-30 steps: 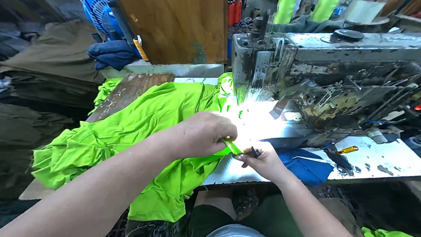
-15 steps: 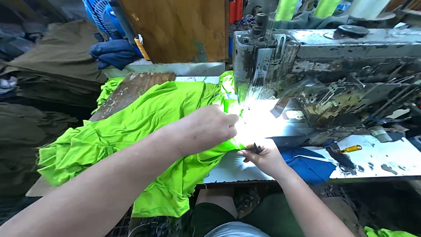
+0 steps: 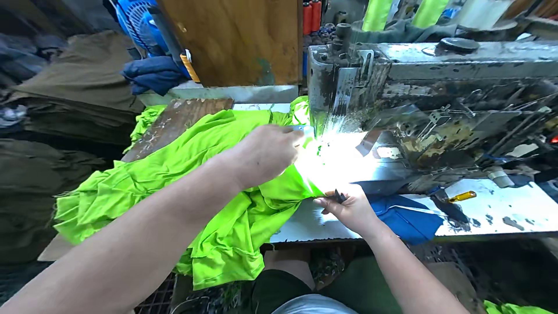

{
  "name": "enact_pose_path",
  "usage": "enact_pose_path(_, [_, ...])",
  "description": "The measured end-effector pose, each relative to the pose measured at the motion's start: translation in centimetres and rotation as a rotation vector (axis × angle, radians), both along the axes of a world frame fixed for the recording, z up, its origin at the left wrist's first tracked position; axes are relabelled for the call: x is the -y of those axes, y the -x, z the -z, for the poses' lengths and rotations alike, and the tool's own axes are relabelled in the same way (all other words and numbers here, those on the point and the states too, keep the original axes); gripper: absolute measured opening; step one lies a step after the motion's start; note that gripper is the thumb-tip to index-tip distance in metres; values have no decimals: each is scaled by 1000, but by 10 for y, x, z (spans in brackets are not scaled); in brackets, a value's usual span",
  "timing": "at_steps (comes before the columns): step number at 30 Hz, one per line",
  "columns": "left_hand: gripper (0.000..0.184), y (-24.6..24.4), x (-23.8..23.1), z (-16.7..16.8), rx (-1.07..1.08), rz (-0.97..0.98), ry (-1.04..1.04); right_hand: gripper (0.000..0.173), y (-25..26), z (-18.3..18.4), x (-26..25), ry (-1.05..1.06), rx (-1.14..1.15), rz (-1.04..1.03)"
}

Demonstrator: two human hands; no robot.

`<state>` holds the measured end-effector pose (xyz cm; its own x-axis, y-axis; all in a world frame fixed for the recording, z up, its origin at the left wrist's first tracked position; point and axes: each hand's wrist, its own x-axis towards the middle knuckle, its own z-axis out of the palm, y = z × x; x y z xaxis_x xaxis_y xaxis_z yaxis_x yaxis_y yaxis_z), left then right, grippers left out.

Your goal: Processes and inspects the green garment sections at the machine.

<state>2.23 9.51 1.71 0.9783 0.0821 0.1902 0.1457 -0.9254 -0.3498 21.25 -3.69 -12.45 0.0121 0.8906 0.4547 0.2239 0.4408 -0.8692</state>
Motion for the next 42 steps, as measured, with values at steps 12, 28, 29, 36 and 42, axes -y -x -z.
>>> enact_pose_path(12, [41,2,15,-6,-66,-118,516,5,-1,1,2,12,-52,7])
enact_pose_path(28, [24,-12,41,18,140,-2,388,4,-1,1,4,-26,-66,47])
enact_pose_path(29, [21,-14,48,25,167,-8,366,5,-1,1,4,-34,-51,61])
enact_pose_path(36, [23,4,52,87,227,-50,18,14,10,11,30,-173,154,185])
enact_pose_path(42, [19,-1,52,79,191,-121,62,12,12,5,31,-154,84,189])
